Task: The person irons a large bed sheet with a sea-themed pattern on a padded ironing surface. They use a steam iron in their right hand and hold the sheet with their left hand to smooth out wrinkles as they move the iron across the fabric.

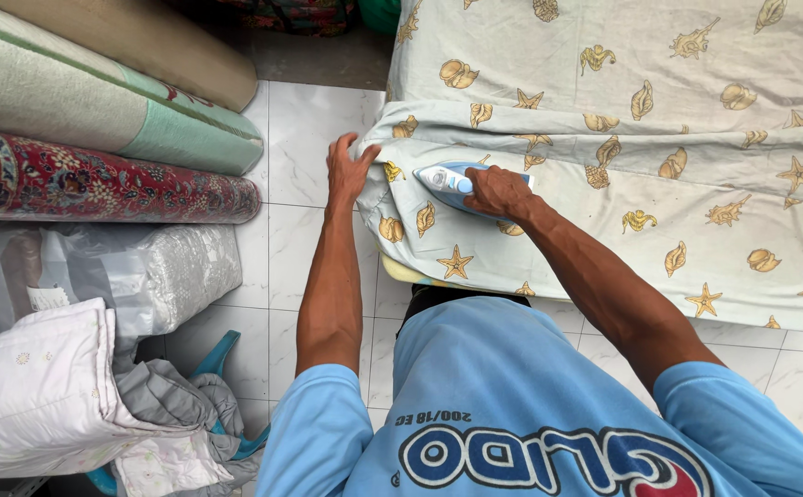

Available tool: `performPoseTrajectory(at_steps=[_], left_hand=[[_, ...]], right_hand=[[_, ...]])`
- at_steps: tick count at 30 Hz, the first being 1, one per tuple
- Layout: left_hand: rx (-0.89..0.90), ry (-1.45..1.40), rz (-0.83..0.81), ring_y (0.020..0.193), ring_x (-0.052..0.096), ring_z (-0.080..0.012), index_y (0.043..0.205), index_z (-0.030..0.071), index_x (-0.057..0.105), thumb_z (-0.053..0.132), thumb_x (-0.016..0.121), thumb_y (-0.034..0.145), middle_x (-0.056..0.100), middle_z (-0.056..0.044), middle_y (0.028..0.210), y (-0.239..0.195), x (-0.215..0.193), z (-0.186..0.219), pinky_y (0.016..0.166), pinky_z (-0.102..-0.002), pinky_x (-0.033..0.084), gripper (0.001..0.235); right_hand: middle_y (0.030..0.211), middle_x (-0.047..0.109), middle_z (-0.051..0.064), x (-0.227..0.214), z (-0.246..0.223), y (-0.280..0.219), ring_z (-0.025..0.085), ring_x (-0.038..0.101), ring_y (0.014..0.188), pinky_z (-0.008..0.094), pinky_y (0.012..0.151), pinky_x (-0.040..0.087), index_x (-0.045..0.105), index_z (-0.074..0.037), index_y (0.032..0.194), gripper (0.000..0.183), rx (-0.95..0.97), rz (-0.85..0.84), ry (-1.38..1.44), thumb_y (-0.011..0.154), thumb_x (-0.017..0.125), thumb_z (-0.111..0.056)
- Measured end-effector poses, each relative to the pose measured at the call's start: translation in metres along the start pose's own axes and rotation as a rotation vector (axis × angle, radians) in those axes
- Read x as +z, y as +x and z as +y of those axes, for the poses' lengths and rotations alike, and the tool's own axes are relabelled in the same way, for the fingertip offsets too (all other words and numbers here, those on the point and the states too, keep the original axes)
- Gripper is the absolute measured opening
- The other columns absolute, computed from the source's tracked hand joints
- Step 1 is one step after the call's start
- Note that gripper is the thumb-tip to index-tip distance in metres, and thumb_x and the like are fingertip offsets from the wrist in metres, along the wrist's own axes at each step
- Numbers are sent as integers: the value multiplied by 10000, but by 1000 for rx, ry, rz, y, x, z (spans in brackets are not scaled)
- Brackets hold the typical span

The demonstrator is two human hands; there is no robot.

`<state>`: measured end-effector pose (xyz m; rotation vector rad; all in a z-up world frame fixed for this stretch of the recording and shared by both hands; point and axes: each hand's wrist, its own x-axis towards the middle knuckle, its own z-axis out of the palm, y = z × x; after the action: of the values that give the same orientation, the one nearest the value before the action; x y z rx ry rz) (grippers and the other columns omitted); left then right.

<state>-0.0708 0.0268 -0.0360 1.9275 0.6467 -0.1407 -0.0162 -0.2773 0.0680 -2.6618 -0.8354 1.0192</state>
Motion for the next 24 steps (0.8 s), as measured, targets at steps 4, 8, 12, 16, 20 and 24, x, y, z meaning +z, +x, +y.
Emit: performPoseTrajectory(at_steps=[4, 8, 12, 16, 20, 24], left_hand=[[-628, -134, -283, 1453, 360, -384, 1548, 2, 292, 613, 756, 858, 358, -248, 1567, -50, 0, -48, 1145, -566, 340, 1032], [-892, -774, -297, 1354, 492, -338, 1446, 67, 364, 376, 756, 847, 497, -144, 1501, -85, 21, -81, 1082, -608, 370, 780], [-646, -1303, -35, 1255, 573, -329, 1419, 18, 452, 143, 718, 884, 565, -188, 1379, -98, 26, -103, 1088, -513, 483, 610], [-587, -1430, -15, 1267, 585, -325, 1404, 5, 442, 56, 703, 895, 584, -176, 1367, -134, 7, -112, 1103, -505, 493, 574], [-764, -1571, -167, 1297, 567, -327, 1426, -47, 464, 148, 717, 933, 584, -185, 1415, -152, -6, -104, 1083, -505, 477, 588], [-770, -1478, -203, 1335, 538, -310, 1427, -5, 460, 81, 707, 912, 566, -171, 1418, -153, -13, -87, 1112, -511, 453, 578]], right_hand=[[727, 697, 237, 3, -10, -3, 388, 688, 655, 518, 613, 560, 627, -10, 1006, 282, 40, -23, -3, 856, 653, -248], [759, 699, 247, 11, -19, -2, 399, 696, 657, 521, 619, 566, 615, -4, 1031, 276, 116, 30, 96, 867, 632, -226], [775, 706, 256, 19, -21, -7, 412, 693, 682, 528, 633, 562, 608, -9, 1025, 310, 13, -37, 14, 853, 661, -261], [801, 706, 252, 19, -26, -8, 411, 702, 685, 532, 634, 569, 614, -9, 1021, 247, 78, 37, 62, 881, 615, -212], [792, 710, 255, 21, -37, -13, 405, 712, 706, 523, 673, 579, 626, -10, 995, 266, 18, -26, 24, 867, 657, -242], [786, 711, 245, 32, -54, -22, 418, 713, 737, 525, 709, 579, 630, -11, 995, 279, -67, -66, -20, 868, 666, -257]])
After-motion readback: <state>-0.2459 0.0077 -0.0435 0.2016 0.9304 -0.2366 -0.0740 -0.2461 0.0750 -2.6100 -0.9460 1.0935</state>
